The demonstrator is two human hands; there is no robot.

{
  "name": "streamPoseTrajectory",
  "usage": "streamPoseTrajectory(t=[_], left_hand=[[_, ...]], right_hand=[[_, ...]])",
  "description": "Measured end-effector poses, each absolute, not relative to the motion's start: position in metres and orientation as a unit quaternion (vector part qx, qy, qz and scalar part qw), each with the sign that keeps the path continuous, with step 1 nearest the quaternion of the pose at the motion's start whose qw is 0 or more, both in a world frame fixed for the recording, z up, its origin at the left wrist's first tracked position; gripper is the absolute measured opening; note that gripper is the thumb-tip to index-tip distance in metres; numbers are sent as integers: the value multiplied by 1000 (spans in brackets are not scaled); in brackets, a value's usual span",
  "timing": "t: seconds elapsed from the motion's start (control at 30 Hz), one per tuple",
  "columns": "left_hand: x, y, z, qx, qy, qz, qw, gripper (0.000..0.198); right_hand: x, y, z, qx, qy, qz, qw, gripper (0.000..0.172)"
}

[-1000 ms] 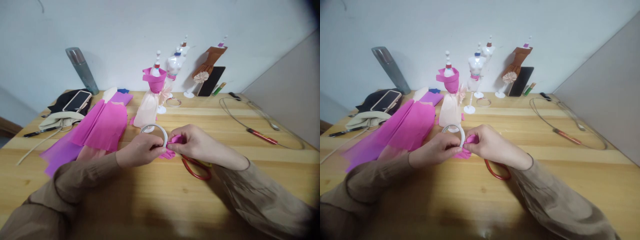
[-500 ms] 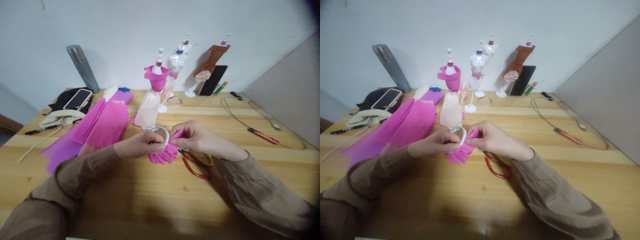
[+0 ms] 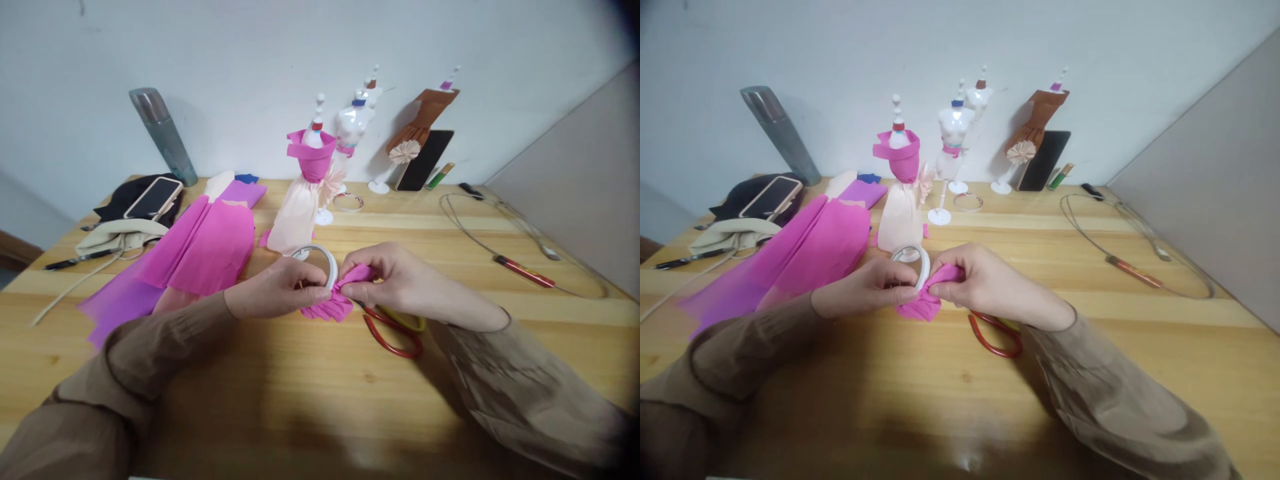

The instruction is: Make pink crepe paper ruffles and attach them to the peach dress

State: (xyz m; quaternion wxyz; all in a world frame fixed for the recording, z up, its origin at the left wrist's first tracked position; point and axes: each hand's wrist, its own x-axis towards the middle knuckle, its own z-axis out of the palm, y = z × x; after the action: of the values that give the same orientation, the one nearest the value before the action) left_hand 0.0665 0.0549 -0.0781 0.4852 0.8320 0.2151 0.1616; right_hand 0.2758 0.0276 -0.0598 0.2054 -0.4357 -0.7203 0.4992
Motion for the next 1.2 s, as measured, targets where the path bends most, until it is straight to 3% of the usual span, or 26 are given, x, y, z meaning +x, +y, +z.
streamPoseTrajectory(t=[0.47, 1.2], left_hand=[[68, 51, -74, 844, 223, 153, 464, 37], [66, 55, -79, 787, 209, 151, 560, 40]], right_hand=[[278, 32, -65, -424, -703, 532, 208, 16], [278, 35, -58, -414, -663, 580, 231, 19]])
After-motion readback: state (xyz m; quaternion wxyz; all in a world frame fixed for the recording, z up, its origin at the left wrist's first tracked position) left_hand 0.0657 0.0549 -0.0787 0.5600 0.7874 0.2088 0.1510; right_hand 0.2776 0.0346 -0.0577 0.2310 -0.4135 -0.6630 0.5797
